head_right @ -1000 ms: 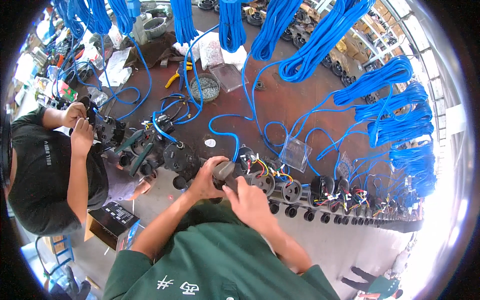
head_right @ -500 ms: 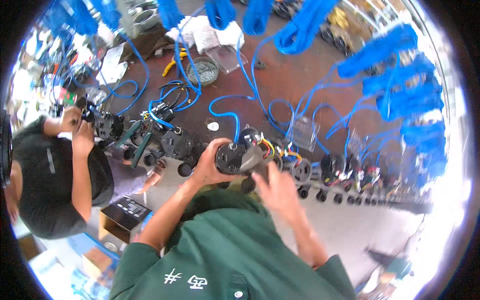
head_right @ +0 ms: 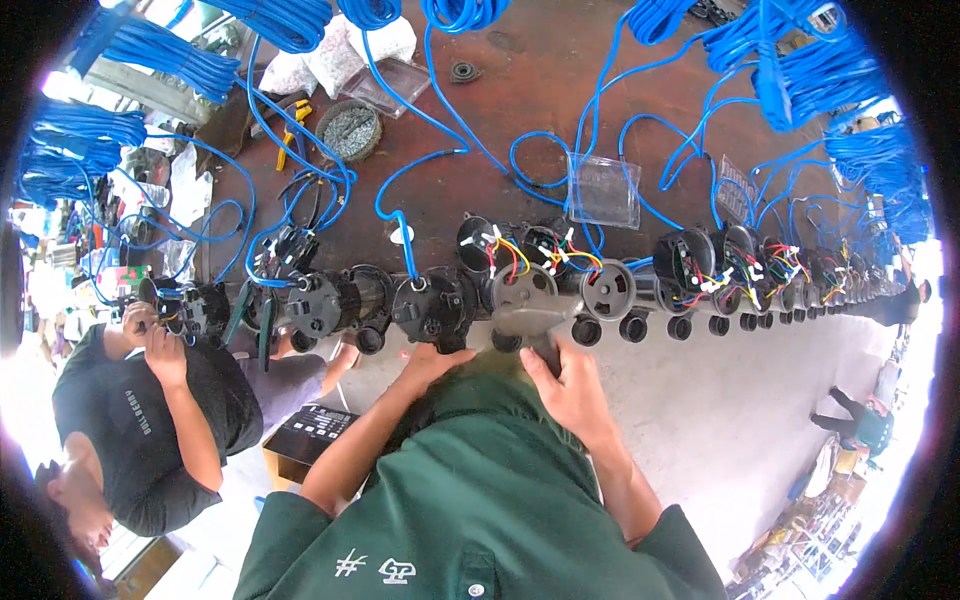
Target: The person assembles a series of submersible pumps at a workbench, securing components by hand and using a small hammer to tap parts into place while handling blue power cables attached to each unit.
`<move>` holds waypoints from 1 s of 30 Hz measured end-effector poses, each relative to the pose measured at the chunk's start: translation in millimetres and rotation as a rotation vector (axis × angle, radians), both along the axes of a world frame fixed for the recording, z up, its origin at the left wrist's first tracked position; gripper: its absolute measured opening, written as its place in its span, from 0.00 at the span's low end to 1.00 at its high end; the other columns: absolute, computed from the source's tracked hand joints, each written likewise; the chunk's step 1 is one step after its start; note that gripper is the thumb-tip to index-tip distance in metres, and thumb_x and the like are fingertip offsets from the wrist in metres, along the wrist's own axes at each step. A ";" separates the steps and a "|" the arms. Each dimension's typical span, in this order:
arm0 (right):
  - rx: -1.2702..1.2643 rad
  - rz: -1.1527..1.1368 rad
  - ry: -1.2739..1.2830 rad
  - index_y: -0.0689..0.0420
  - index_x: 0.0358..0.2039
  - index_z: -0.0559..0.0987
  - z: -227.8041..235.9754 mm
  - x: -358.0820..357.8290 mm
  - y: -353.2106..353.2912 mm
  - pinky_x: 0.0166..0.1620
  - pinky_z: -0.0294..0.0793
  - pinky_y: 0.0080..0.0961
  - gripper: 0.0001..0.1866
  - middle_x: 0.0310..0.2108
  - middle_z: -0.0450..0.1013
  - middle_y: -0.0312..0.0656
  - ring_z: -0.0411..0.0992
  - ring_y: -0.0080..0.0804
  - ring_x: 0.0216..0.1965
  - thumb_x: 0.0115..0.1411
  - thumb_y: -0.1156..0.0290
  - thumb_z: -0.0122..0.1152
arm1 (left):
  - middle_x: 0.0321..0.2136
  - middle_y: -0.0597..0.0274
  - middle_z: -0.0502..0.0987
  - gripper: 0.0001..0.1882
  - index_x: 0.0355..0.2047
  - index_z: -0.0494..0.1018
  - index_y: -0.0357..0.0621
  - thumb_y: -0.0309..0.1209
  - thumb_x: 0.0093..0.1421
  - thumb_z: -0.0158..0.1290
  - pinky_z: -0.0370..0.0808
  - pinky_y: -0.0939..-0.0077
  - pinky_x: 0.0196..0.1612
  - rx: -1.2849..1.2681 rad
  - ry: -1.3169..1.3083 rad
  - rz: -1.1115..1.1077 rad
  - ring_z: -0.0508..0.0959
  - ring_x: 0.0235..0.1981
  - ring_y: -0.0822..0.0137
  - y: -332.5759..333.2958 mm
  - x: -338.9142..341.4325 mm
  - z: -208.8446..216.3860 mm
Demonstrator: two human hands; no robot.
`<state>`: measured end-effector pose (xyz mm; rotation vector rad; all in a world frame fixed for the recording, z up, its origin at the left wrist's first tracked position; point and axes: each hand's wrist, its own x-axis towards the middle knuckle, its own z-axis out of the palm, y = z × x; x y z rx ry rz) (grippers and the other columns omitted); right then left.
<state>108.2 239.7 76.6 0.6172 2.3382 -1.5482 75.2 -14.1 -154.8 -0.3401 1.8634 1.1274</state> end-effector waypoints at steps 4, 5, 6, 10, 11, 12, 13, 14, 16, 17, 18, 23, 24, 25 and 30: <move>-0.081 -0.043 -0.094 0.65 0.36 0.78 -0.3 1.4 4.0 0.29 0.66 0.29 0.18 0.20 0.70 0.37 0.64 0.21 0.24 0.69 0.60 0.67 | 0.46 0.50 0.81 0.34 0.53 0.78 0.40 0.44 0.47 0.72 0.74 0.56 0.57 0.065 0.454 -0.160 0.79 0.49 0.50 11.7 2.5 -21.0; -0.045 -0.029 -0.095 0.65 0.35 0.78 1.4 -0.1 4.5 0.29 0.66 0.29 0.18 0.20 0.69 0.37 0.64 0.21 0.24 0.69 0.60 0.67 | 0.47 0.50 0.81 0.34 0.53 0.78 0.40 0.42 0.47 0.71 0.74 0.55 0.57 0.066 0.630 -0.219 0.78 0.50 0.49 10.7 4.5 -24.4; -0.010 -0.014 -0.095 0.65 0.35 0.78 2.1 0.6 3.6 0.29 0.66 0.29 0.18 0.20 0.69 0.37 0.64 0.21 0.24 0.68 0.60 0.67 | 0.48 0.49 0.80 0.34 0.53 0.77 0.41 0.41 0.46 0.71 0.74 0.54 0.57 0.049 0.814 -0.269 0.78 0.50 0.48 10.9 4.2 -20.7; -0.038 -0.038 -0.038 0.65 0.35 0.79 -9.3 6.9 5.3 0.28 0.66 0.30 0.17 0.20 0.72 0.40 0.66 0.23 0.22 0.67 0.61 0.69 | 0.56 0.57 0.79 0.29 0.57 0.78 0.54 0.42 0.53 0.63 0.63 0.42 0.62 0.219 0.679 -0.214 0.74 0.59 0.53 9.5 -13.6 6.2; -0.007 -0.022 -0.006 0.64 0.35 0.79 -9.0 7.4 4.5 0.27 0.66 0.31 0.17 0.20 0.72 0.41 0.66 0.26 0.21 0.67 0.61 0.69 | 0.59 0.61 0.79 0.27 0.58 0.79 0.60 0.45 0.56 0.60 0.58 0.37 0.64 0.299 0.662 -0.175 0.72 0.63 0.56 11.3 -20.6 17.5; 0.021 -0.006 0.023 0.63 0.35 0.80 -9.5 9.8 3.1 0.26 0.67 0.32 0.16 0.20 0.73 0.43 0.67 0.28 0.20 0.66 0.61 0.69 | 0.60 0.61 0.78 0.27 0.57 0.80 0.61 0.44 0.56 0.61 0.56 0.38 0.64 0.253 0.648 -0.205 0.71 0.63 0.56 14.3 -25.0 27.1; 0.077 0.042 0.022 0.63 0.35 0.80 -13.2 13.0 2.9 0.26 0.67 0.33 0.14 0.20 0.74 0.44 0.68 0.32 0.19 0.65 0.63 0.69 | 0.60 0.62 0.78 0.26 0.56 0.80 0.62 0.44 0.55 0.62 0.55 0.39 0.64 0.207 0.635 -0.236 0.70 0.64 0.57 18.6 -28.6 35.7; 0.133 0.089 0.021 0.62 0.35 0.80 -19.1 17.0 3.4 0.25 0.68 0.33 0.12 0.20 0.74 0.46 0.69 0.36 0.18 0.64 0.65 0.69 | 0.60 0.62 0.78 0.26 0.56 0.81 0.63 0.44 0.55 0.63 0.55 0.40 0.63 0.196 0.641 -0.225 0.70 0.64 0.56 19.6 -27.5 33.3; 0.226 0.138 0.124 0.60 0.35 0.81 -22.1 21.6 -1.1 0.25 0.69 0.35 0.09 0.20 0.75 0.48 0.70 0.41 0.17 0.61 0.68 0.70 | 0.60 0.62 0.77 0.25 0.55 0.81 0.63 0.43 0.54 0.64 0.56 0.44 0.61 0.206 0.668 -0.154 0.69 0.63 0.55 19.2 -16.9 18.6; 0.262 0.136 0.231 0.60 0.35 0.81 -21.7 21.8 -8.6 0.24 0.70 0.35 0.08 0.20 0.74 0.48 0.71 0.44 0.17 0.59 0.70 0.70 | 0.60 0.62 0.77 0.26 0.54 0.82 0.63 0.44 0.53 0.65 0.57 0.45 0.60 0.221 0.681 -0.112 0.69 0.63 0.54 18.2 -10.1 5.7; 0.300 0.144 0.335 0.59 0.35 0.81 -21.5 22.3 -11.3 0.24 0.70 0.36 0.08 0.19 0.74 0.48 0.71 0.46 0.17 0.56 0.72 0.70 | 0.60 0.61 0.77 0.26 0.54 0.82 0.63 0.44 0.53 0.65 0.57 0.47 0.59 0.239 0.693 -0.063 0.69 0.62 0.54 18.8 -3.2 -6.2; 0.306 0.253 0.289 0.57 0.34 0.81 -53.4 39.7 -16.7 0.27 0.75 0.38 0.12 0.21 0.76 0.47 0.76 0.49 0.21 0.48 0.72 0.73 | 0.50 0.59 0.79 0.27 0.53 0.79 0.44 0.35 0.53 0.70 0.70 0.58 0.53 0.260 0.603 -0.080 0.73 0.51 0.60 -1.6 14.4 -27.7; 0.302 0.230 0.277 0.57 0.33 0.81 -57.3 42.6 -19.6 0.27 0.75 0.38 0.12 0.21 0.76 0.47 0.76 0.49 0.21 0.48 0.72 0.73 | 0.46 0.59 0.80 0.26 0.53 0.78 0.42 0.32 0.53 0.70 0.74 0.63 0.48 0.260 0.491 -0.074 0.76 0.46 0.63 -7.4 13.4 -23.4; 0.297 0.206 0.266 0.57 0.33 0.81 -60.1 45.4 -22.2 0.27 0.75 0.38 0.12 0.22 0.77 0.47 0.76 0.49 0.21 0.48 0.72 0.74 | 0.42 0.60 0.81 0.25 0.52 0.78 0.39 0.29 0.54 0.71 0.78 0.67 0.43 0.256 0.380 -0.068 0.79 0.41 0.66 -11.3 11.9 -19.6; 0.144 0.203 0.205 0.58 0.31 0.80 -48.0 45.3 -24.9 0.25 0.71 0.34 0.11 0.20 0.73 0.47 0.72 0.48 0.19 0.50 0.71 0.73 | 0.30 0.66 0.83 0.20 0.47 0.80 0.42 0.30 0.54 0.72 0.74 0.75 0.25 0.275 -0.207 0.201 0.81 0.28 0.74 -1.8 -13.4 30.6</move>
